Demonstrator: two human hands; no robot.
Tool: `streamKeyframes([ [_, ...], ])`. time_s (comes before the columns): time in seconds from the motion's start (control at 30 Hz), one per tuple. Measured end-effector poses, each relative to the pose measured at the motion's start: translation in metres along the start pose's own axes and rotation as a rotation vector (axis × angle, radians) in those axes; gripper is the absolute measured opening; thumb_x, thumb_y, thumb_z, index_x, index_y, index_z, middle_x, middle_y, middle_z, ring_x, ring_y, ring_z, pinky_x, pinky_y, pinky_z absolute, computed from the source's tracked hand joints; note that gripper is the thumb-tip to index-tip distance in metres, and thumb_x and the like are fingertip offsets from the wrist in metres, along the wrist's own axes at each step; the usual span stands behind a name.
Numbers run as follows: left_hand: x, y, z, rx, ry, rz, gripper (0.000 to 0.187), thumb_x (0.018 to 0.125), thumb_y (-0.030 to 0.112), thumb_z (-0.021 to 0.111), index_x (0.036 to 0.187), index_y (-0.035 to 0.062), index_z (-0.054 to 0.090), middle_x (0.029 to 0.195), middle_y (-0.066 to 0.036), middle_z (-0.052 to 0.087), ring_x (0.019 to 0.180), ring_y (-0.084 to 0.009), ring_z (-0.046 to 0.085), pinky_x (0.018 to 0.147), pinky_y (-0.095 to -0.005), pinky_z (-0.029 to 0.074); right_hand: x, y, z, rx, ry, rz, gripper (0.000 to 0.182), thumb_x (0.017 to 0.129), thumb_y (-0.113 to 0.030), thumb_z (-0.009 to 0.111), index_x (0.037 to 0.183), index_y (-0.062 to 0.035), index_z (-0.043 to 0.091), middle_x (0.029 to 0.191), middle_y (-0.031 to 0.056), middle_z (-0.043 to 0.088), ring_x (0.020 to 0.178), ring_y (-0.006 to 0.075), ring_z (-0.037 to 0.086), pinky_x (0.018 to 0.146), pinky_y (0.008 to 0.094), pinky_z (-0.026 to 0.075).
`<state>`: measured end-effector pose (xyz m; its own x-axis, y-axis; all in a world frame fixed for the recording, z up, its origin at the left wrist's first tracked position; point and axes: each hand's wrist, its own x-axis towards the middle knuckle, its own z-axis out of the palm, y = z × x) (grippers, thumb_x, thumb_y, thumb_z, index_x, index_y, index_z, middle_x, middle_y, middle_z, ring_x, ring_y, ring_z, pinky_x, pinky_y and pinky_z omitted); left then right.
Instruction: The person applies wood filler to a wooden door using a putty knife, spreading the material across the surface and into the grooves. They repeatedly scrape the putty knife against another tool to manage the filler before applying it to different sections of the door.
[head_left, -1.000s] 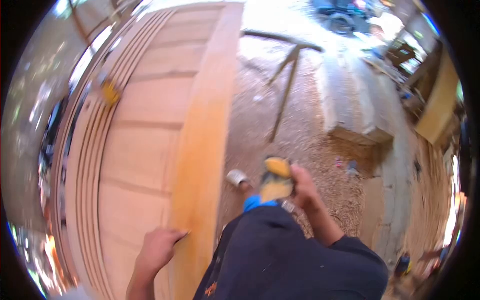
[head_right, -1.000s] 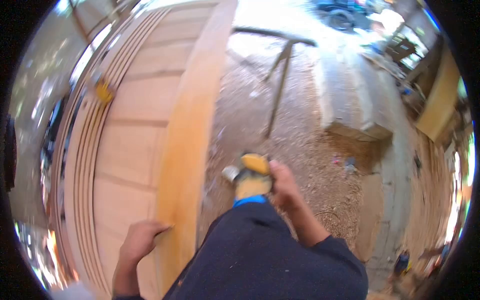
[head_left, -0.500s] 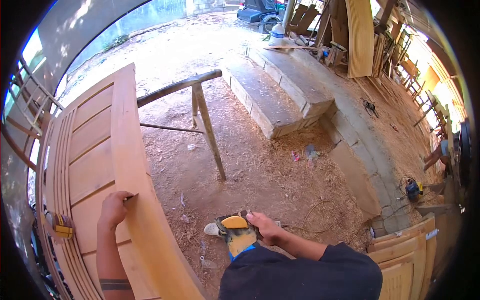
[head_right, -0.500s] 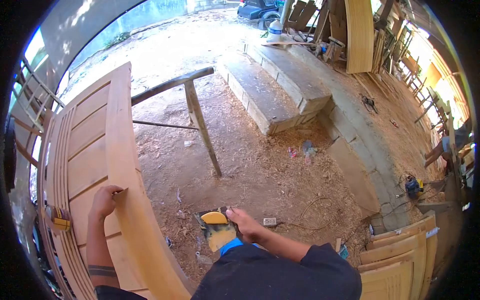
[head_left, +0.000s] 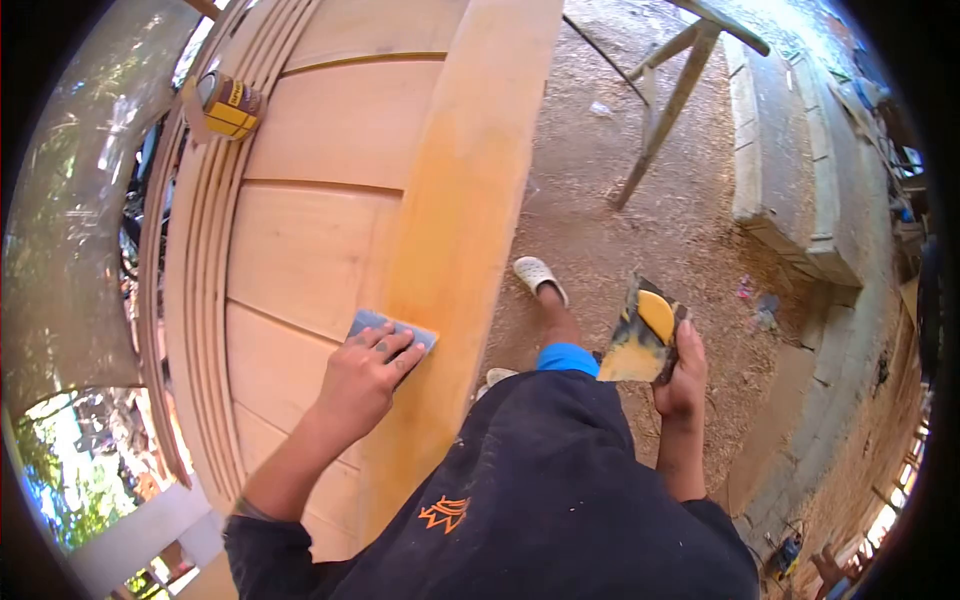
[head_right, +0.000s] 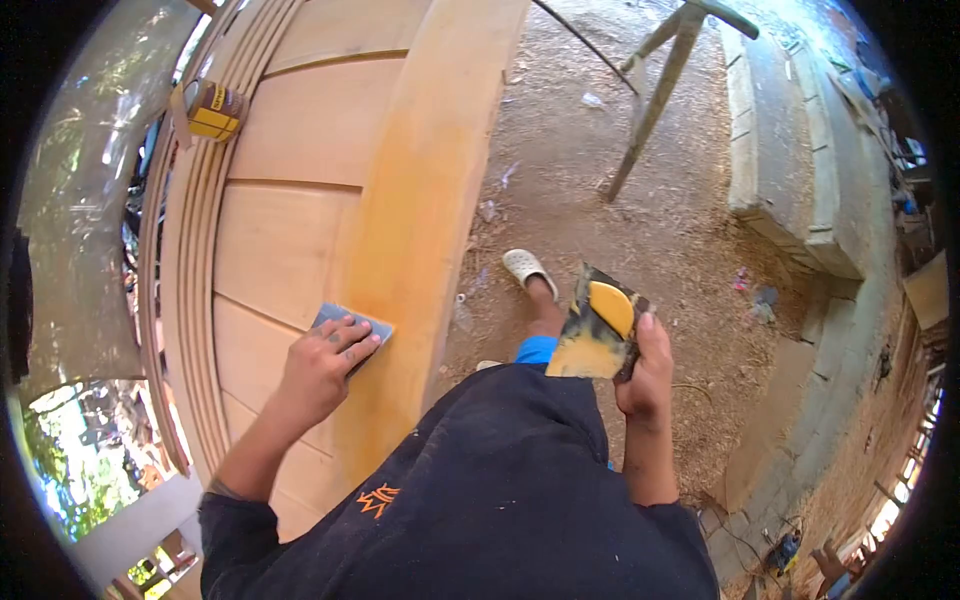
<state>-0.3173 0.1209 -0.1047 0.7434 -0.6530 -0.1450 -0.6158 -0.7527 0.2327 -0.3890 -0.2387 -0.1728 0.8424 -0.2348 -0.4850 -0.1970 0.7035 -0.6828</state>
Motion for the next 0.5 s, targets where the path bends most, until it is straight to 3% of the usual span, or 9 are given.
streamKeyframes([
  [0.07, 0.026, -0.004, -0.042, -0.120, -0.311, -0.050, 0.040, 0.067, -0.006, 0.050, 0.101, 0.0108, 0.064, 0.100, -0.009, 0.063, 0.097, -0.0242, 0.058, 0.081, -0.0346, 0.048, 0.000, -0.001, -0.004, -0.005, -0.018, 0.019, 0.036, 0.095, -0.023, 0.036, 0.119, 0.0021, 0.045, 0.114, 0.0120, 0.055, 0.102, 0.0225, 0.056, 0.089, 0.0351, 0.045],
  [0.13, 0.078, -0.026, -0.056, -0.013, -0.155, -0.007, 0.041, 0.068, -0.007, 0.050, 0.102, 0.0120, 0.064, 0.097, -0.009, 0.064, 0.095, -0.0236, 0.059, 0.080, -0.0342, 0.049, 0.004, 0.003, -0.006, -0.023, -0.035, 0.003, 0.036, 0.095, -0.023, 0.036, 0.119, 0.0021, 0.044, 0.114, 0.0119, 0.055, 0.102, 0.0223, 0.056, 0.089, 0.0348, 0.045],
  [0.17, 0.113, -0.053, -0.047, -0.033, 0.037, 0.113, 0.036, 0.074, -0.001, 0.047, 0.103, 0.0143, 0.063, 0.097, -0.007, 0.063, 0.089, -0.0252, 0.059, 0.074, -0.0372, 0.049, 0.004, 0.004, -0.009, -0.036, -0.024, -0.009, 0.036, 0.095, -0.023, 0.036, 0.119, 0.0021, 0.044, 0.114, 0.0118, 0.055, 0.102, 0.0223, 0.056, 0.089, 0.0346, 0.045],
  [0.2, 0.152, -0.065, -0.051, -0.026, 0.040, 0.074, 0.038, 0.072, -0.003, 0.049, 0.104, 0.0126, 0.062, 0.101, -0.010, 0.062, 0.091, -0.0273, 0.059, 0.076, -0.0364, 0.048, 0.004, 0.003, -0.013, -0.017, -0.035, -0.005, 0.036, 0.095, -0.024, 0.036, 0.119, 0.0018, 0.044, 0.114, 0.0118, 0.055, 0.104, 0.0219, 0.055, 0.089, 0.0338, 0.045],
  [0.23, 0.187, -0.059, -0.071, -0.152, -0.138, -0.187, 0.040, 0.070, -0.004, 0.053, 0.106, 0.0124, 0.062, 0.102, -0.012, 0.062, 0.090, -0.0280, 0.060, 0.078, -0.0351, 0.048, 0.005, 0.004, -0.019, -0.026, 0.001, -0.032, 0.035, 0.095, -0.024, 0.036, 0.118, 0.0014, 0.045, 0.113, 0.0119, 0.056, 0.103, 0.0218, 0.055, 0.089, 0.0342, 0.045],
  [0.27, 0.224, -0.092, -0.060, -0.040, 0.035, 0.087, 0.046, 0.065, -0.011, 0.047, 0.105, 0.0060, 0.061, 0.096, -0.014, 0.064, 0.087, -0.0263, 0.062, 0.073, -0.0321, 0.048, 0.005, -0.001, -0.013, -0.043, 0.001, -0.044, 0.035, 0.095, -0.024, 0.036, 0.118, 0.0012, 0.046, 0.113, 0.0123, 0.056, 0.103, 0.0221, 0.056, 0.088, 0.0350, 0.045],
  [0.3, 0.255, -0.110, -0.057, -0.077, 0.112, 0.215, 0.044, 0.064, -0.010, 0.048, 0.102, 0.0058, 0.064, 0.091, -0.015, 0.065, 0.084, -0.0253, 0.063, 0.072, -0.0330, 0.049, 0.005, -0.007, -0.007, -0.055, -0.011, -0.060, 0.035, 0.095, -0.024, 0.036, 0.118, 0.0010, 0.046, 0.113, 0.0126, 0.056, 0.102, 0.0223, 0.056, 0.088, 0.0357, 0.046],
  [0.37, 0.285, -0.097, -0.082, 0.110, -0.081, 0.157, 0.029, 0.074, 0.006, 0.054, 0.101, 0.0069, 0.066, 0.095, -0.015, 0.065, 0.088, -0.0236, 0.063, 0.076, -0.0318, 0.049, 0.005, -0.012, -0.016, -0.046, 0.053, -0.064, 0.036, 0.095, -0.024, 0.036, 0.119, 0.0013, 0.045, 0.113, 0.0134, 0.056, 0.102, 0.0231, 0.056, 0.088, 0.0366, 0.046],
  [0.5, 0.283, -0.096, -0.079, 0.008, -0.257, 0.134, 0.028, 0.074, 0.005, 0.053, 0.099, 0.0059, 0.066, 0.093, -0.017, 0.065, 0.084, -0.0249, 0.063, 0.072, -0.0326, 0.049, 0.010, -0.013, -0.017, -0.029, 0.042, -0.065, 0.038, 0.096, -0.025, 0.035, 0.120, 0.0017, 0.045, 0.114, 0.0147, 0.055, 0.102, 0.0244, 0.056, 0.089, 0.0373, 0.046],
])
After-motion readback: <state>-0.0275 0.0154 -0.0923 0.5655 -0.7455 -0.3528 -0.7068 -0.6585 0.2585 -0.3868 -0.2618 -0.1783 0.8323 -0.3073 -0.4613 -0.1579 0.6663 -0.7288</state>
